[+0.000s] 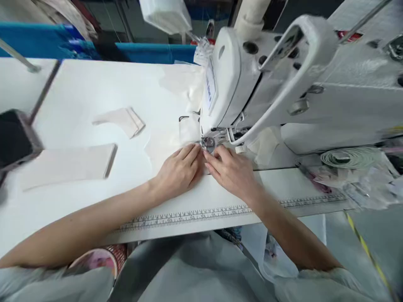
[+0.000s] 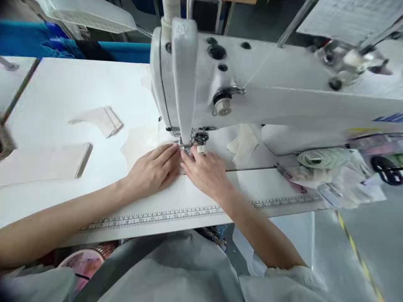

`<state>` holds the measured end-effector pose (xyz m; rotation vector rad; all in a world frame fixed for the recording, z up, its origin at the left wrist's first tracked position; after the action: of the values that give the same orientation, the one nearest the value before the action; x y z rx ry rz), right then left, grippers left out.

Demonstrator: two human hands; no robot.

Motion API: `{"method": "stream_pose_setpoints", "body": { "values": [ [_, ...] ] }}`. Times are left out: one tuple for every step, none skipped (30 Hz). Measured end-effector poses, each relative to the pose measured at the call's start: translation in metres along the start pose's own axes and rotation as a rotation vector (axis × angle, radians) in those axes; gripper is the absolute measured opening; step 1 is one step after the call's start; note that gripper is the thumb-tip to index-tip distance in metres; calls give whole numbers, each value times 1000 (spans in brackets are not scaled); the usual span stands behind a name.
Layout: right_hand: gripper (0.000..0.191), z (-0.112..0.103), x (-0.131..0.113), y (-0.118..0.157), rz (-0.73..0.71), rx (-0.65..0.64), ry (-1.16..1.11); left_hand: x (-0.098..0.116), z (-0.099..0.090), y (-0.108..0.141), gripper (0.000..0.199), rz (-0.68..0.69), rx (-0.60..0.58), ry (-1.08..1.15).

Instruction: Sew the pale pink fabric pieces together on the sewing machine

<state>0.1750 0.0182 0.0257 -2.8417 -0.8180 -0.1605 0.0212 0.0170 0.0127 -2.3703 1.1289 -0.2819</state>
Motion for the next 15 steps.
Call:
{"method": "stream_pose_setpoints", "body": {
  "values": [
    [46,-1,0,1,6,-2,-3,0,0,0,41,1,1,-1],
    [46,-1,0,1,11,-3,-7,0,1,0,41,1,0,-2],
    [45,-1,1,1,16,-4,-11,0,1,0,40,0,-1,-3],
    [45,-2,1,1,20,-5,-15,0,1,0,40,-1,-3,-4],
    [44,-2,1,1,23,-7,-20,0,1,0,40,-3,-5,-3],
    [44,-2,1,1,26,-10,-24,0,1,0,40,-6,-10,-4],
    [44,-2,1,0,27,-9,-27,-1,1,0,40,-8,-15,-3],
    [44,-2,1,0,27,-4,-30,-1,1,0,40,-10,-20,-2],
    [44,-2,1,-1,25,5,-31,-1,1,0,40,-11,-22,-1],
    [44,-2,1,-1,22,18,-32,-1,1,0,41,-9,-21,0],
    [43,-2,1,-1,18,35,-34,-1,1,-1,41,-9,-18,1],
    [43,-1,1,-1,13,56,-39,-2,1,-1,40,-9,-13,4],
    [42,-1,1,-1,7,81,-43,-3,1,-1,40,-11,-10,8],
    [41,0,2,-1,-2,108,-49,-3,2,-1,40,-14,-9,13],
    [40,1,2,0,-11,139,-56,-4,2,-1,40,-20,-12,20]
  ]
}}
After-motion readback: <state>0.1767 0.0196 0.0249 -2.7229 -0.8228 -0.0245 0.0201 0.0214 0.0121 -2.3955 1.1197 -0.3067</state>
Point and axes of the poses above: each hand's wrist, its own y-axis away from the middle knuckle, its own z-axis out of the palm, x = y × z, the point moved 3 cm from there along -y, towards the middle knuckle, and after that the axes turned 6 degrees about x, right-handed, at the moved point
